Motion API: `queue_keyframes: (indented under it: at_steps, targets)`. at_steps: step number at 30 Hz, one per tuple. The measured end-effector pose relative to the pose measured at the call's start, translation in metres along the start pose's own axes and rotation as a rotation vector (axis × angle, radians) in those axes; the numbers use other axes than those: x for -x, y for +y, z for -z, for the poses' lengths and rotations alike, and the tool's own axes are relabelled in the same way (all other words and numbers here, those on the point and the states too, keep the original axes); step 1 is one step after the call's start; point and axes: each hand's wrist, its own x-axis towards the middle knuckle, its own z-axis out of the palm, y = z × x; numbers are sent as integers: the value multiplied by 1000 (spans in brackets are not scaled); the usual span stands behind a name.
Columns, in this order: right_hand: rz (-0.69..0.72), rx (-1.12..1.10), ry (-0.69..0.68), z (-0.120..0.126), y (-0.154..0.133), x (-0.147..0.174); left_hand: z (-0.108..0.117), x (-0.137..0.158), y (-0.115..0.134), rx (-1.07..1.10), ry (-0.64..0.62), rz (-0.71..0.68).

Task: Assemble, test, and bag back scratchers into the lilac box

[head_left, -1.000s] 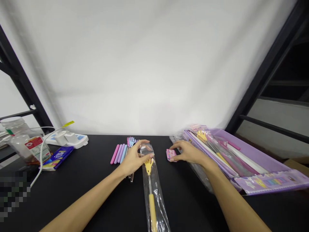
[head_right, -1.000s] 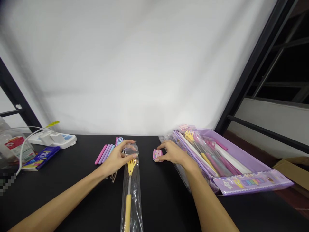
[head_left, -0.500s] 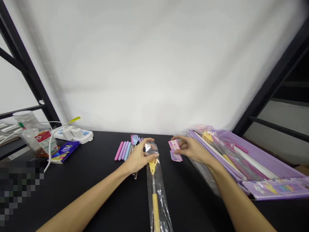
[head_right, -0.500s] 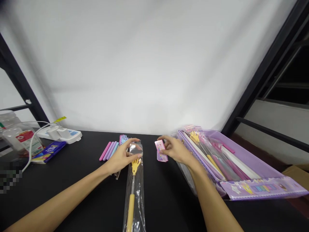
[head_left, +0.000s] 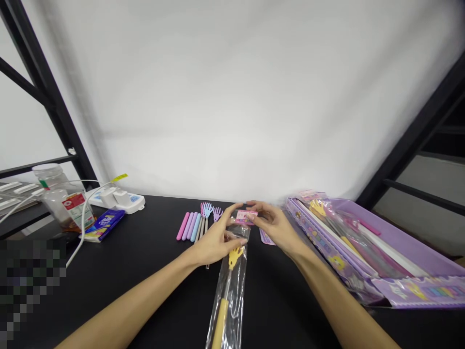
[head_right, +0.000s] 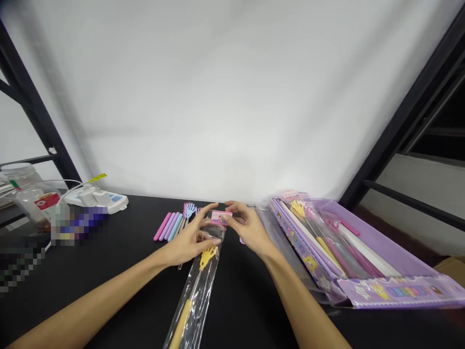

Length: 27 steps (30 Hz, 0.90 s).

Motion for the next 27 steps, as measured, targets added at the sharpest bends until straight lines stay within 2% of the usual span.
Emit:
queue_keyframes:
  at_steps: [4,11,20,24,27]
  targets:
    - [-84,-129,-27,-3,2,1,-2,1,1,16,-38,-37]
    - [-16,-14,65,-8,-1,1,-3,2,4,54,3,3]
    - [-90,-68,-32,-2,-5,2,-3,1,3,88,103,1]
    - [-76,-8,20,-4,-5,1,-3,1,4,56,138,30]
    - [-54,-51,63,-7,-5,0,-4,1,5,62,117,35]
